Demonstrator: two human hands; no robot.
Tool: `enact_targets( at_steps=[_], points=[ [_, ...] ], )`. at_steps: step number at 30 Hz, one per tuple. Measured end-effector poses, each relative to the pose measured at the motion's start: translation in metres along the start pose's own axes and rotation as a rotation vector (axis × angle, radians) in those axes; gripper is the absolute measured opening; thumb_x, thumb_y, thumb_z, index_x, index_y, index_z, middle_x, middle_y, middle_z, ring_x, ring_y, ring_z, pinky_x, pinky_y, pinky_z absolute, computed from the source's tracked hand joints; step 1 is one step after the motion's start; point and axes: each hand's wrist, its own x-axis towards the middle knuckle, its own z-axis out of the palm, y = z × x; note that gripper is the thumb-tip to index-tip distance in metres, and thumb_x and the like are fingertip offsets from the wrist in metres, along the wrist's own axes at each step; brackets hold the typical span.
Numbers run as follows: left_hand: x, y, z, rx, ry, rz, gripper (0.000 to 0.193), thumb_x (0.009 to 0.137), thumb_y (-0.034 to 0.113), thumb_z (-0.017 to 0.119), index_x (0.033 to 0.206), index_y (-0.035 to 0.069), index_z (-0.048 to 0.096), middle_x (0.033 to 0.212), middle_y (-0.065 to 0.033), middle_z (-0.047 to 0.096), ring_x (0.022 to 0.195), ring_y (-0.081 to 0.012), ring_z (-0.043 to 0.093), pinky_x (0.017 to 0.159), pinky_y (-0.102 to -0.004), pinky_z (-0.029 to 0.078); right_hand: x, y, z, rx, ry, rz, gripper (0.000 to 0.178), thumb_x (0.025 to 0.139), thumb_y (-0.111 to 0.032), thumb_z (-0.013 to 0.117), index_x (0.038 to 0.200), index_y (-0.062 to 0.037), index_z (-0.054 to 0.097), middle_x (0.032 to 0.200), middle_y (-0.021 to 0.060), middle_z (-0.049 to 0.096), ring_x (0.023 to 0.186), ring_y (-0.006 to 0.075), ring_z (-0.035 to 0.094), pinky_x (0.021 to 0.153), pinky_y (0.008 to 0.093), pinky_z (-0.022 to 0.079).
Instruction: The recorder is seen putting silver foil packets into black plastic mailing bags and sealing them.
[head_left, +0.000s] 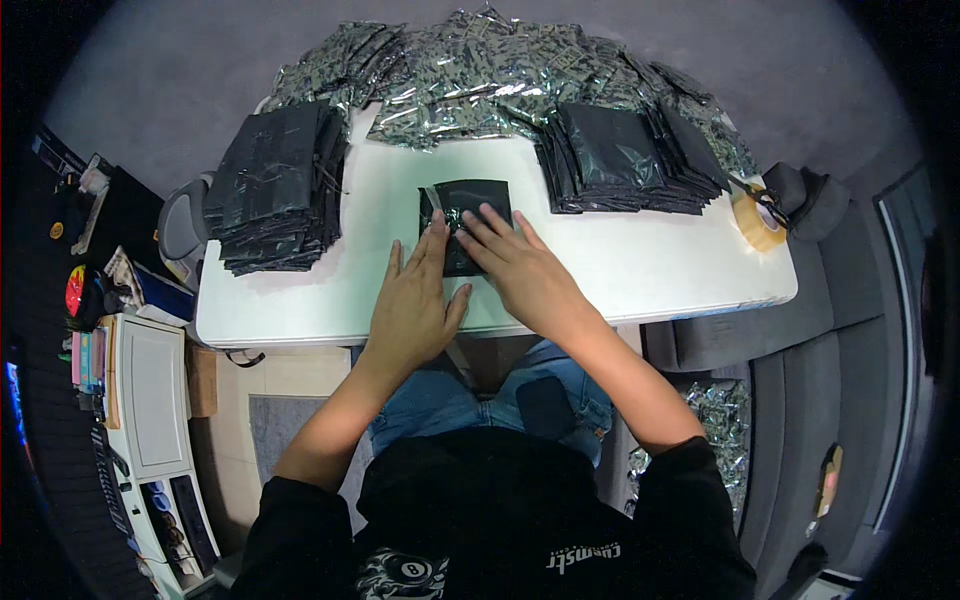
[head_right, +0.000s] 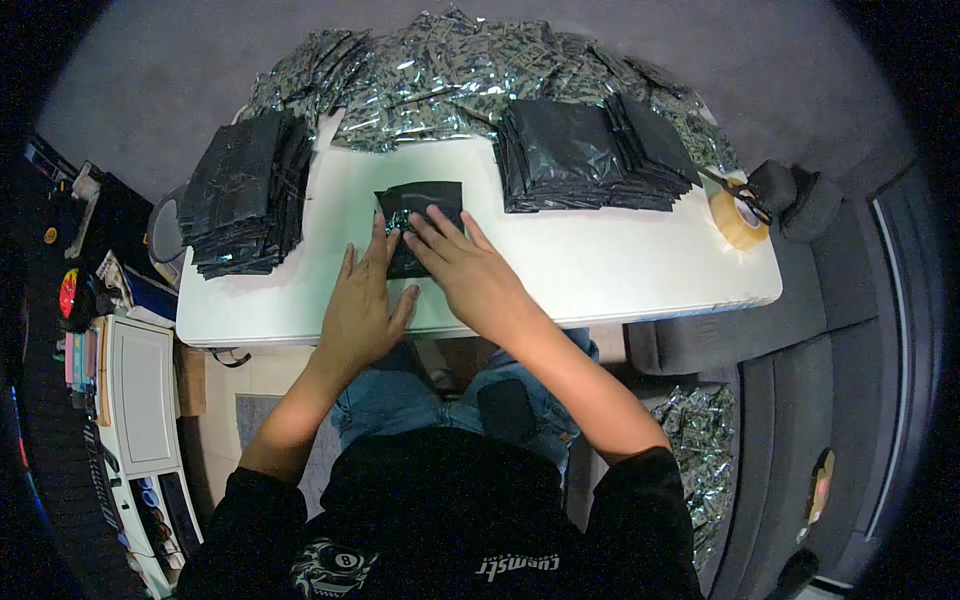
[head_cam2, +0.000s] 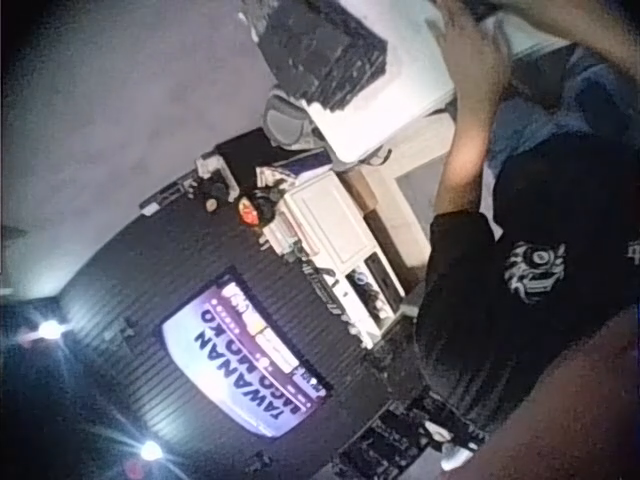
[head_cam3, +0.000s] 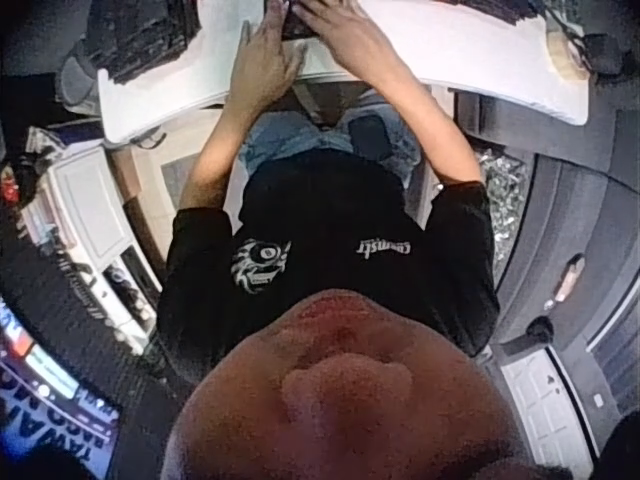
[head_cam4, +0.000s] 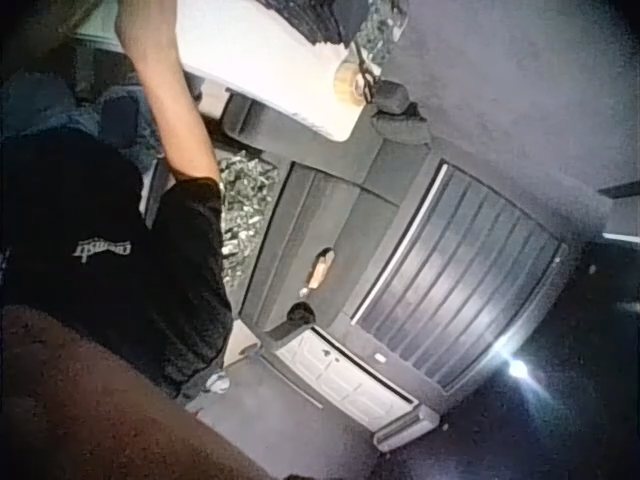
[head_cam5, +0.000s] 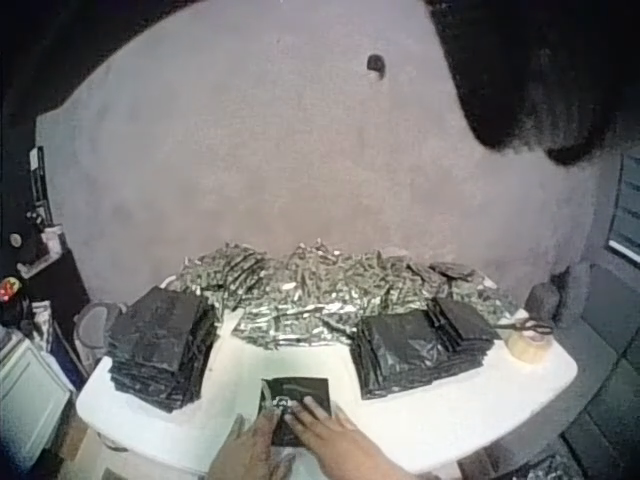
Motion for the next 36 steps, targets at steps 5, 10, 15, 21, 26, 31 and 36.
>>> enact_targets(
  at_steps=[5, 10, 15, 21, 26, 31, 36],
  points=[
    [-0.002, -0.001, -0.004, -0.025, 0.023, -0.025, 0.105, 0.105, 0.026, 0.068, 0.176, -0.002, -0.004, 0.164, -0.0287, 0.054, 0.154, -0.0446, 0.05, 0.133, -0.0647, 0.025, -0.006, 0.004, -0.002, 0.225, -0.081, 0.054, 0.056, 0.106, -0.026, 0.066, 0.157, -0.0047, 0.061, 0.172, 0.0209, 0.047, 0.164, 0.0387, 0.038, 0.133, 0.0564, 0.032],
    [0.008, -0.015, -0.019, -0.536, 0.154, -0.111, 0.077, 0.106, 0.016, 0.063, 0.173, -0.002, 0.03, 0.128, -0.0181, 0.076, 0.122, -0.0313, 0.074, 0.112, -0.0487, 0.056, -0.007, 0.003, -0.007, 0.242, -0.095, 0.091, 0.066, 0.104, -0.049, 0.071, 0.16, -0.0145, 0.062, 0.173, 0.0252, 0.044, 0.163, 0.0431, 0.037, 0.134, 0.055, 0.031],
    [0.023, -0.016, -0.04, -1.423, 0.08, -0.395, 0.062, 0.114, 0.026, 0.051, 0.168, -0.002, 0.043, 0.08, -0.0033, 0.059, 0.07, -0.0135, 0.061, 0.067, -0.0282, 0.054, -0.008, 0.001, -0.008, 0.234, -0.11, 0.074, 0.068, 0.102, -0.056, 0.071, 0.16, -0.0213, 0.062, 0.174, 0.028, 0.041, 0.163, 0.047, 0.036, 0.134, 0.0543, 0.029],
    [0.02, -0.031, -0.034, -1.687, -0.286, -0.56, 0.063, 0.117, 0.038, 0.044, 0.168, 0.001, 0.044, 0.068, 0.0015, 0.047, 0.05, -0.0105, 0.051, 0.05, -0.025, 0.046, -0.007, 0.002, -0.005, 0.244, -0.119, 0.102, 0.069, 0.102, -0.058, 0.071, 0.16, -0.0231, 0.063, 0.174, 0.0278, 0.041, 0.163, 0.0465, 0.036, 0.135, 0.0541, 0.028],
    [0.025, -0.031, -0.035, -1.723, -0.313, -0.571, 0.063, 0.117, 0.037, 0.044, 0.169, 0.002, 0.043, 0.067, 0.0014, 0.047, 0.048, -0.0102, 0.05, 0.046, -0.0236, 0.044, -0.008, 0.002, -0.007, 0.225, -0.102, 0.092, 0.068, 0.101, -0.058, 0.072, 0.16, -0.0235, 0.063, 0.173, 0.0276, 0.042, 0.162, 0.0463, 0.037, 0.134, 0.0551, 0.029],
    [0.024, -0.037, -0.032, -1.833, -0.394, -0.537, 0.063, 0.117, 0.036, 0.044, 0.169, 0.001, 0.042, 0.066, 0.0003, 0.049, 0.047, -0.0104, 0.049, 0.044, -0.023, 0.043, -0.008, 0.003, -0.005, 0.229, -0.108, 0.088, 0.069, 0.101, -0.058, 0.072, 0.16, -0.0233, 0.063, 0.173, 0.0271, 0.042, 0.162, 0.046, 0.037, 0.134, 0.055, 0.029],
    [0.026, -0.043, -0.031, -1.861, -0.443, -0.6, 0.063, 0.117, 0.036, 0.043, 0.168, 0.0, 0.042, 0.067, -0.0005, 0.052, 0.046, -0.0101, 0.048, 0.043, -0.0227, 0.042, -0.007, 0.003, -0.006, 0.228, -0.118, 0.092, 0.069, 0.101, -0.058, 0.072, 0.16, -0.023, 0.063, 0.174, 0.0265, 0.042, 0.163, 0.0454, 0.037, 0.134, 0.0545, 0.028]
  ],
)
